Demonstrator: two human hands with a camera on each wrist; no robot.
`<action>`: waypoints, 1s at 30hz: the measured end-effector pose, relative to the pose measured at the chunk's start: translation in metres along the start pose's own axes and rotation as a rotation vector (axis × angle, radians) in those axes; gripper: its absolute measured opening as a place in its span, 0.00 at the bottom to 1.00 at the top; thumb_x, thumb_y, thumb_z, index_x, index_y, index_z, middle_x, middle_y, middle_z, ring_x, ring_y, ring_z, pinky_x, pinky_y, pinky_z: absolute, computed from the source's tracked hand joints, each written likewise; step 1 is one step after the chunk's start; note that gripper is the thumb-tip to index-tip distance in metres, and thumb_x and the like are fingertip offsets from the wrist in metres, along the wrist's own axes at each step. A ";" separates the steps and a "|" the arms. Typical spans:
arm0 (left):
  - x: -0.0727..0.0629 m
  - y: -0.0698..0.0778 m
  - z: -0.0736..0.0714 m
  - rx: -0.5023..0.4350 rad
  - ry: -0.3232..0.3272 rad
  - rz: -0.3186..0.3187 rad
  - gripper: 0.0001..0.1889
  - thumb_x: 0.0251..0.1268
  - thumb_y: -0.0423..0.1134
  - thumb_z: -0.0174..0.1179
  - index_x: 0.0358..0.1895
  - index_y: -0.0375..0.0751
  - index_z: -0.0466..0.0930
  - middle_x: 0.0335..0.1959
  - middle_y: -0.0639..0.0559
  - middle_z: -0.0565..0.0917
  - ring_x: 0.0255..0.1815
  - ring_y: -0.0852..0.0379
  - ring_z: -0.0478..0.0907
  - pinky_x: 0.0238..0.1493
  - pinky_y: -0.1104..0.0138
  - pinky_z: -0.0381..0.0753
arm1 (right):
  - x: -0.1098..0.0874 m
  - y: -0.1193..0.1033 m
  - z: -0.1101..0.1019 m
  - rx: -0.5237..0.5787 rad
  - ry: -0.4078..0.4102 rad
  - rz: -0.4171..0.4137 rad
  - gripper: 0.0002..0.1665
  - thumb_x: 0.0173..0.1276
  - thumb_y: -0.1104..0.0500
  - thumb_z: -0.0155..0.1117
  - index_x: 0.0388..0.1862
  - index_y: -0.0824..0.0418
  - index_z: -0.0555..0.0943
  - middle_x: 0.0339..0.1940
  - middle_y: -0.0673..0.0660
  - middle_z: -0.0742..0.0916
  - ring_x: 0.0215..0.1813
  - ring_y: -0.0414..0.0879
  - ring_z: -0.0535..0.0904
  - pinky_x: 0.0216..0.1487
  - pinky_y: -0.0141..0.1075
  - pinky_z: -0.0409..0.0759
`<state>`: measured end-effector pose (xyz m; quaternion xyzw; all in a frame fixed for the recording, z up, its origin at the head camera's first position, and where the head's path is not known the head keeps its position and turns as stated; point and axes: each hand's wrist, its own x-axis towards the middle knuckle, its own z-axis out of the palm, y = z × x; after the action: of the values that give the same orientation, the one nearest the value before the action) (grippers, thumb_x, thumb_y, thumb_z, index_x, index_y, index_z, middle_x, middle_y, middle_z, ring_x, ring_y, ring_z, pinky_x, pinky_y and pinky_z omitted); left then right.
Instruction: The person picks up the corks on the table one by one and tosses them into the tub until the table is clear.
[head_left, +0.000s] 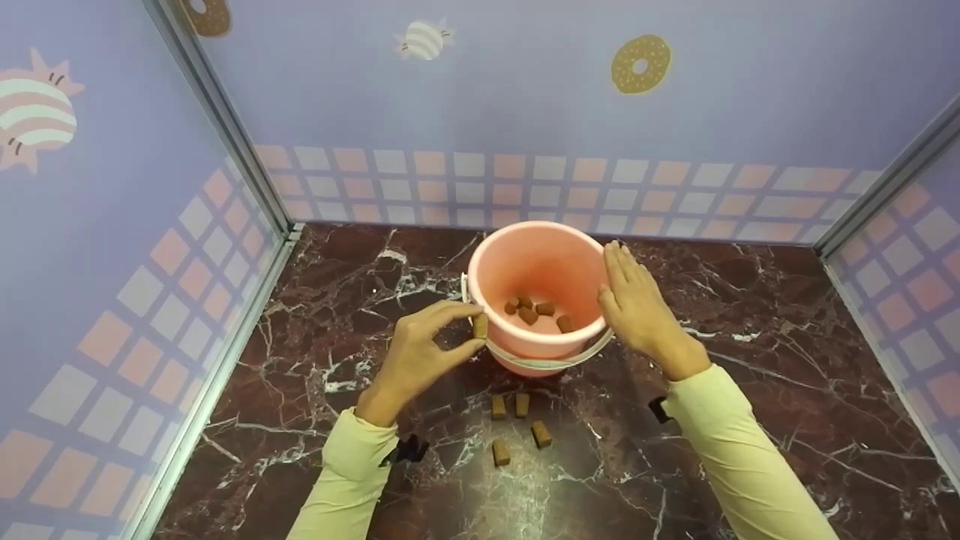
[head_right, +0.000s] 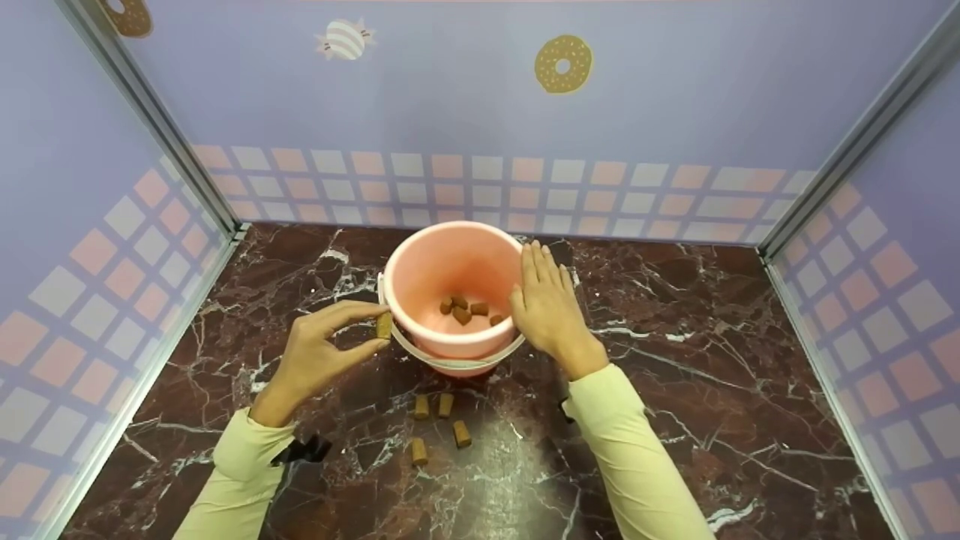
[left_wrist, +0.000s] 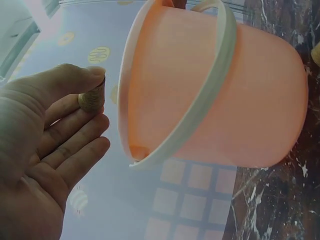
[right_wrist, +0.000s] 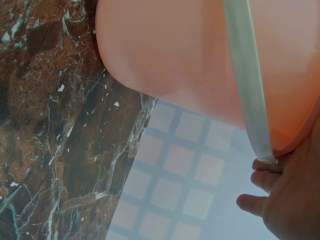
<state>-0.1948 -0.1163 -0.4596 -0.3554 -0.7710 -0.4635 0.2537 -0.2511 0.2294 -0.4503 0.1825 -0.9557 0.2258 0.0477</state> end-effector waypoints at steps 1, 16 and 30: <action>0.001 0.000 0.000 -0.004 0.002 0.005 0.24 0.50 0.24 0.81 0.54 0.32 0.88 0.53 0.42 0.90 0.55 0.44 0.87 0.65 0.59 0.83 | 0.000 0.000 0.000 -0.001 0.001 0.000 0.39 0.84 0.56 0.40 0.85 0.74 0.46 0.87 0.71 0.51 0.87 0.65 0.42 0.85 0.58 0.38; 0.022 0.005 0.010 -0.009 0.003 0.022 0.23 0.53 0.26 0.80 0.54 0.30 0.88 0.52 0.40 0.90 0.54 0.44 0.88 0.65 0.59 0.83 | 0.000 -0.001 -0.001 -0.028 -0.034 0.027 0.40 0.87 0.52 0.36 0.86 0.72 0.44 0.88 0.69 0.49 0.88 0.63 0.39 0.85 0.57 0.36; 0.036 0.004 0.017 0.031 -0.039 0.011 0.23 0.53 0.29 0.81 0.54 0.30 0.88 0.51 0.40 0.90 0.53 0.45 0.88 0.67 0.60 0.81 | 0.000 -0.001 0.000 -0.021 -0.022 0.025 0.41 0.88 0.48 0.34 0.86 0.72 0.45 0.88 0.70 0.49 0.88 0.64 0.40 0.85 0.58 0.36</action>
<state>-0.2146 -0.0883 -0.4394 -0.3647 -0.7810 -0.4430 0.2465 -0.2503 0.2285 -0.4494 0.1724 -0.9608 0.2142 0.0363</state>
